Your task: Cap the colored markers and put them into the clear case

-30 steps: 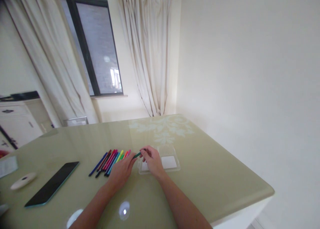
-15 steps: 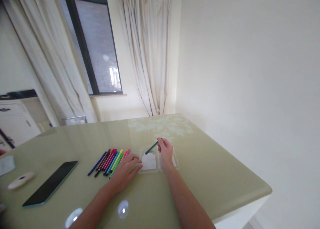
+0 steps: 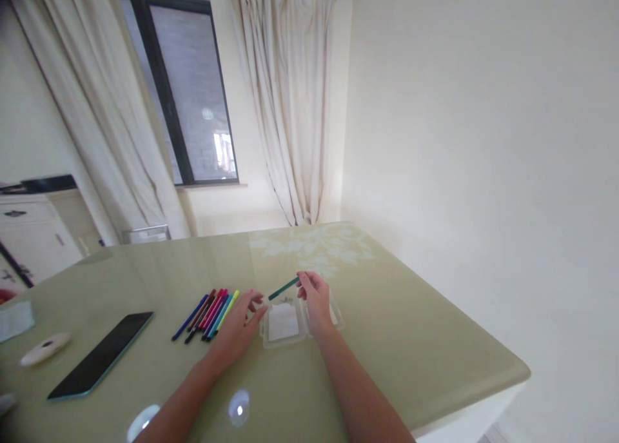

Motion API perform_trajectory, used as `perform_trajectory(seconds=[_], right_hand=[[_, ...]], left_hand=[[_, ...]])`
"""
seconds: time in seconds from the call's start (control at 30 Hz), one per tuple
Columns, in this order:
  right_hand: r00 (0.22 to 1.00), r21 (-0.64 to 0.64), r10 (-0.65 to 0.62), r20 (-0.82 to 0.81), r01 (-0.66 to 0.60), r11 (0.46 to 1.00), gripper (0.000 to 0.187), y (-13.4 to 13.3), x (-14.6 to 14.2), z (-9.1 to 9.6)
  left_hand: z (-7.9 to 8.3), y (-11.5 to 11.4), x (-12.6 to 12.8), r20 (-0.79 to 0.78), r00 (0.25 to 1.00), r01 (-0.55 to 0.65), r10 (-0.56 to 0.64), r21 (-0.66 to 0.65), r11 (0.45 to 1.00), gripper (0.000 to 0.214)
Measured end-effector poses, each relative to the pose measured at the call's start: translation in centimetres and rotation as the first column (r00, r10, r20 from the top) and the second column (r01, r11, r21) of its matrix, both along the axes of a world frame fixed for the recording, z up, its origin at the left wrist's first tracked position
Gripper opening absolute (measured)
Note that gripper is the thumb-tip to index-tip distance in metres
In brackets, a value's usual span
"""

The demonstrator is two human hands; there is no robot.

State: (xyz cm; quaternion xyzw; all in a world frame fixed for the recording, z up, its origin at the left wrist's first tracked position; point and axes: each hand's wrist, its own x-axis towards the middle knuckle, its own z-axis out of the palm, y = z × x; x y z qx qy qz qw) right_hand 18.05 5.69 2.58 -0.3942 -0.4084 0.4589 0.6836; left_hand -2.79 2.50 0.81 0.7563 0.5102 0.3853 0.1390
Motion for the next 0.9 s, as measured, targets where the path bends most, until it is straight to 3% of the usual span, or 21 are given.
perform_trajectory(seconds=[0.1, 0.17, 0.23, 0.3, 0.37, 0.43, 0.5, 0.6, 0.67, 0.77, 0.9], right_hand=[[0.984, 0.004, 0.158, 0.084, -0.159, 0.987, 0.042, -0.3, -0.8, -0.2], [0.945, -0.013, 0.281, 0.17, -0.283, 0.959, 0.043, -0.5, -1.3, -0.4], [0.903, -0.037, 0.325, 0.28, -0.328, 0.944, 0.041, -0.6, -1.7, -0.7], [0.86, -0.022, 0.238, 0.451, -0.256, 0.967, 0.036, -0.7, -1.6, -1.1], [0.75, 0.017, 0.083, 0.656, -0.125, 0.992, 0.028, -0.7, -1.1, -1.5], [0.57, 0.038, -0.03, 0.821, -0.002, 0.999, 0.022, -0.5, -0.2, -1.7], [0.383, 0.044, -0.066, 0.921, 0.067, 0.997, 0.015, -0.2, 1.0, -1.9], [0.17, 0.064, -0.077, 0.982, 0.079, 0.995, 0.041, 0.3, 3.5, -2.0], [0.105, 0.059, -0.07, 0.992, 0.109, 0.992, 0.055, 0.7, 5.3, -2.2], [0.079, 0.052, -0.065, 0.995, 0.155, 0.987, 0.062, 1.2, 7.7, -2.6], [0.08, 0.079, -0.101, 0.992, 0.243, 0.967, 0.053, 1.4, 8.0, -2.1]], left_hand=[[0.4, -0.1, 0.0, 0.101, 0.995, -0.032, 0.025, 0.07, 0.997, 0.035], [0.7, -0.1, 0.1, 0.219, 0.976, -0.004, -0.008, 0.051, 0.999, 0.03], [1.0, 0.0, 0.0, 0.319, 0.948, 0.017, -0.015, -0.003, 1.0, 0.026], [1.3, 0.2, -0.3, 0.38, 0.925, -0.001, 0.017, -0.041, 0.999, 0.024], [1.6, 0.5, -0.9, 0.438, 0.896, -0.044, 0.07, -0.069, 0.997, 0.027], [1.9, 0.8, -1.5, 0.518, 0.845, -0.09, 0.131, -0.105, 0.99, 0.032], [2.0, 1.0, -1.9, 0.602, 0.777, -0.124, 0.185, -0.143, 0.982, 0.038], [1.8, 1.3, -2.1, 0.724, 0.65, -0.133, 0.231, -0.191, 0.973, 0.046], [1.6, 1.5, -2.0, 0.797, 0.559, -0.114, 0.23, -0.201, 0.973, 0.049], [1.4, 1.9, -1.9, 0.865, 0.459, -0.078, 0.201, -0.186, 0.979, 0.049], [1.4, 1.8, -1.7, 0.875, 0.457, -0.034, 0.16, -0.163, 0.986, 0.049]])
